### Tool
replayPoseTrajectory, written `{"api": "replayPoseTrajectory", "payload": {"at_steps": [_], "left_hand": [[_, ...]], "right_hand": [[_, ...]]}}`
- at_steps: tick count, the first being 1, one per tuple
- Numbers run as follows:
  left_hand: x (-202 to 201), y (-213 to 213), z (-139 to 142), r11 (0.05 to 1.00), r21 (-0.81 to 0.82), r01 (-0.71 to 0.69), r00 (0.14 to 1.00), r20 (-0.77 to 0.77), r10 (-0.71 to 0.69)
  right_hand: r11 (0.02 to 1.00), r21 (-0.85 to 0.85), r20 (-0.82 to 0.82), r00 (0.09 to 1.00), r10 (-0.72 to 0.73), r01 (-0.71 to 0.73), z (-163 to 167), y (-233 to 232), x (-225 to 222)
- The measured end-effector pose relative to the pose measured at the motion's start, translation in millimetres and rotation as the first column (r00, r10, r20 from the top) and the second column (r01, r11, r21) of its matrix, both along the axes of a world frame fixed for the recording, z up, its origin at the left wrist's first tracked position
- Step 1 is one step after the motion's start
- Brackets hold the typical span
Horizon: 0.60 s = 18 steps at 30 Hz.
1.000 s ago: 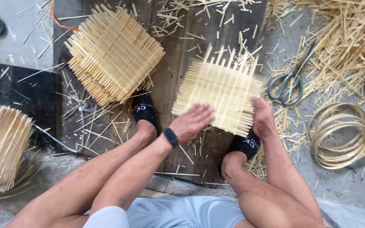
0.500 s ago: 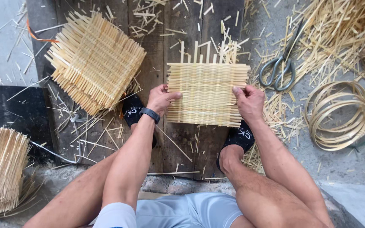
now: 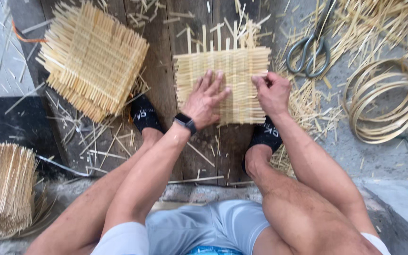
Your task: The person sits on the floor assembling a round bamboo sieve. They fit a woven bamboo mat over a round wooden form, bend a thin bamboo rim hoop around the mat edge, tuck the mat ends over the hoop, and trim excess bamboo strips with scissors.
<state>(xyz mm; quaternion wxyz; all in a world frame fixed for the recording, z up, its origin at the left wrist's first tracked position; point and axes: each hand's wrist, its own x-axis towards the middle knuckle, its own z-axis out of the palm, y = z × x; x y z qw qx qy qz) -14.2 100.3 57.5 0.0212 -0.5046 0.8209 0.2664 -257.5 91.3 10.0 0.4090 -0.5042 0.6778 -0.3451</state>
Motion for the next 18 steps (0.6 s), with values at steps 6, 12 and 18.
{"api": "replayPoseTrajectory", "payload": {"at_steps": [6, 12, 18], "left_hand": [[-1.8, 4.9, -7.6, 0.999, 0.018, 0.050, 0.995, 0.083, -0.051], [-3.6, 16.9, -1.2, 0.998, -0.033, 0.056, 0.996, -0.068, -0.059], [-10.1, 25.0, 15.0, 0.998, -0.031, 0.051, 0.997, -0.053, -0.053]], "right_hand": [[0.995, 0.087, 0.290, 0.954, -0.070, 0.047, -9.2, 7.4, -0.2], [0.908, 0.026, 0.355, 0.845, -0.399, 0.418, -17.4, 60.5, -84.0], [0.880, -0.363, -0.756, 0.455, -0.470, 0.306, -19.1, 137.3, -233.0]]}}
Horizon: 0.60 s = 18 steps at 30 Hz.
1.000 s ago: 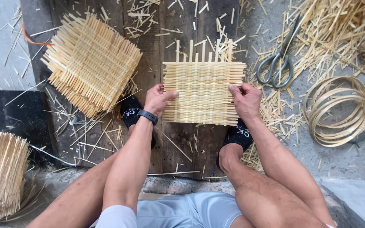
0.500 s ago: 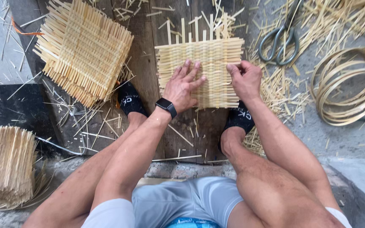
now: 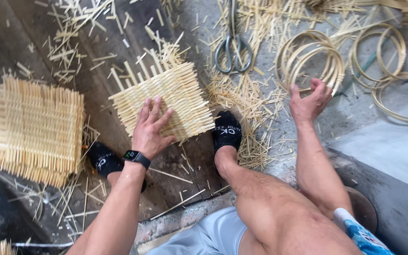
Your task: The person sits on the floor assembling a round bamboo sieve. They fit a woven bamboo mat over a round wooden form, bend a thin bamboo rim hoop around the mat edge, tuck the mat ends over the hoop, and trim excess bamboo strips with scissors.
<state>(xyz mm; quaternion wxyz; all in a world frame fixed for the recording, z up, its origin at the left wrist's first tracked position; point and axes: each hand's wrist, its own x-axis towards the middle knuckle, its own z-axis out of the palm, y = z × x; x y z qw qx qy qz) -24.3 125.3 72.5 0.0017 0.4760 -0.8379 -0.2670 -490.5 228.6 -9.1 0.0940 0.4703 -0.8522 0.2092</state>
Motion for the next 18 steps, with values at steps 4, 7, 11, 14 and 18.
{"api": "replayPoseTrajectory", "payload": {"at_steps": [4, 7, 11, 14, 18], "left_hand": [[-3.0, -0.9, 4.7, 1.000, 0.026, 0.011, 0.999, 0.034, -0.012], [-2.7, -2.8, 7.4, 1.000, 0.019, -0.015, 1.000, -0.010, 0.015], [-0.9, -3.7, 21.7, 0.984, -0.120, -0.131, 0.978, -0.176, 0.109], [-5.1, -7.2, 40.7, 0.941, -0.109, -0.319, 0.896, -0.358, 0.262], [-30.5, -17.4, 65.6, 0.884, 0.185, -0.429, 0.724, -0.515, 0.459]], "right_hand": [[0.958, 0.218, 0.198, 0.970, 0.143, -0.186, -5.5, 42.7, -37.8], [0.913, 0.273, 0.289, 0.931, 0.223, -0.303, -7.1, 57.5, -43.1], [0.937, 0.144, 0.253, 0.928, 0.275, -0.317, 28.1, 63.4, -51.4], [0.985, -0.067, 0.413, 0.894, 0.171, -0.157, 83.1, 49.5, -65.1], [0.650, -0.497, 0.866, 0.376, 0.330, 0.575, 165.4, -1.6, -83.9]]}}
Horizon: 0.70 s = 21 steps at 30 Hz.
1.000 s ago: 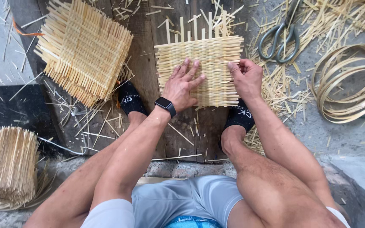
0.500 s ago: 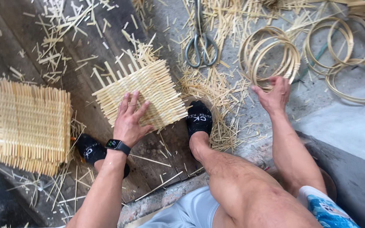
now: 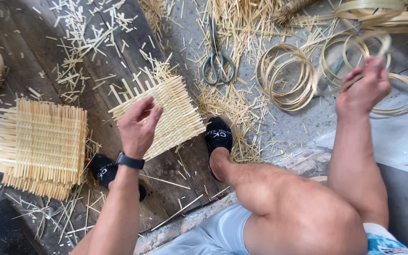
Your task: The person sits on the floor assembling a round bamboo sieve. They fit a woven bamboo mat over a round wooden form, bend a thin bamboo rim hoop around the mat edge, tuck the mat ends over the hoop, and trim excess bamboo strips with scissors.
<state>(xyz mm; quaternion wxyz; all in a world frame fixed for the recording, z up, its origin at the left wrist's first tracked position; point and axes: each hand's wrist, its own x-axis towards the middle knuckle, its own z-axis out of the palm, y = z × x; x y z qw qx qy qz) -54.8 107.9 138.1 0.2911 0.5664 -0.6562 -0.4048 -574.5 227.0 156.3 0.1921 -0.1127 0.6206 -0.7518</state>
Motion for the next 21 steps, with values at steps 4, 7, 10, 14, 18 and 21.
{"api": "replayPoseTrajectory", "payload": {"at_steps": [4, 7, 10, 14, 18, 21], "left_hand": [[-26.8, 1.6, 37.9, 0.982, 0.190, 0.007, 0.934, -0.351, 0.062], [-35.1, -13.8, 71.5, 0.816, 0.556, 0.157, 0.642, -0.685, 0.344], [-34.2, -37.2, 91.1, 0.615, 0.737, 0.279, 0.522, -0.654, 0.548], [-18.2, -33.8, 89.1, 0.758, 0.597, 0.265, 0.509, -0.754, 0.416], [-6.3, -0.7, 79.1, 0.842, 0.524, 0.128, 0.455, -0.786, 0.419], [-1.0, 19.8, 78.8, 0.827, 0.549, 0.120, 0.365, -0.799, 0.477]], "right_hand": [[0.872, 0.128, -0.325, 0.810, 0.488, -0.473, 71.5, -22.9, 42.3], [0.537, 0.621, -0.687, -0.065, 0.724, -0.571, 113.5, -34.8, 106.6], [0.192, 0.824, -0.532, -0.609, 0.589, -0.533, 141.1, -58.0, 170.5], [-0.016, 0.731, -0.499, -0.550, 0.669, -0.682, 170.0, -84.5, 219.1], [0.513, 0.552, -0.778, -0.185, 0.601, -0.658, 175.9, -128.4, 237.8], [0.286, 0.743, -0.493, -0.205, 0.846, -0.605, 157.8, -147.6, 264.5]]}}
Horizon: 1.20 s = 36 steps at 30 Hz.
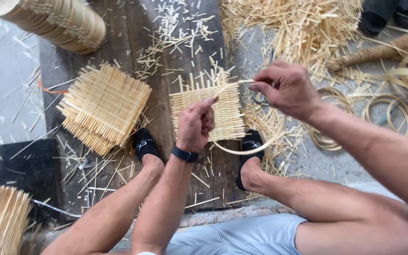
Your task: The person sits on the floor assembling a round bamboo sieve. They fit a woven bamboo mat over a round wooden form, bend a thin bamboo rim hoop around the mat edge, tuck the mat ends over the hoop, and trim excess bamboo strips with scissors.
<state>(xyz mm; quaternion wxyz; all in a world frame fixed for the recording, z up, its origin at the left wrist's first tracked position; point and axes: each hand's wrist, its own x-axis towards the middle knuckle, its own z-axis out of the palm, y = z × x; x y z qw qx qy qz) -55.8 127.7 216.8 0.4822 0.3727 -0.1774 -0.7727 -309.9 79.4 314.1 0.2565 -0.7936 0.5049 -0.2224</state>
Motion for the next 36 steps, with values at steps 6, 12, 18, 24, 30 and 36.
{"api": "replayPoseTrajectory", "payload": {"at_steps": [6, 12, 18, 24, 30, 36], "left_hand": [[20.1, -24.5, 9.3, 0.932, 0.214, 0.292, 0.956, -0.043, -0.290], [5.5, -36.4, -2.9, 0.932, 0.183, 0.314, 0.902, 0.248, -0.353], [14.6, -28.5, -29.2, 0.950, 0.269, 0.160, 0.982, 0.056, -0.181], [60.1, -43.9, -56.9, 0.923, 0.028, -0.384, 0.899, -0.219, 0.380], [88.5, -54.9, -47.1, 0.987, 0.162, -0.021, 1.000, -0.007, 0.023], [70.4, -50.7, -42.1, 0.972, 0.231, 0.048, 0.988, 0.135, -0.081]], "right_hand": [[0.864, -0.363, 0.008, 0.926, 0.378, -0.350, -22.7, 4.2, 54.9], [0.839, -0.409, -0.159, 0.933, 0.322, -0.359, -43.5, 13.4, 105.9], [0.852, -0.285, -0.128, 0.899, 0.419, -0.438, -65.5, -12.1, 115.2], [0.720, 0.693, 0.530, 0.663, -0.529, 0.020, -70.8, -35.3, 67.3], [0.657, 0.692, 0.719, 0.363, -0.592, -0.300, -125.9, -17.7, 47.6], [0.583, 0.750, 0.650, 0.516, -0.558, -0.314, -144.7, -17.7, 40.2]]}}
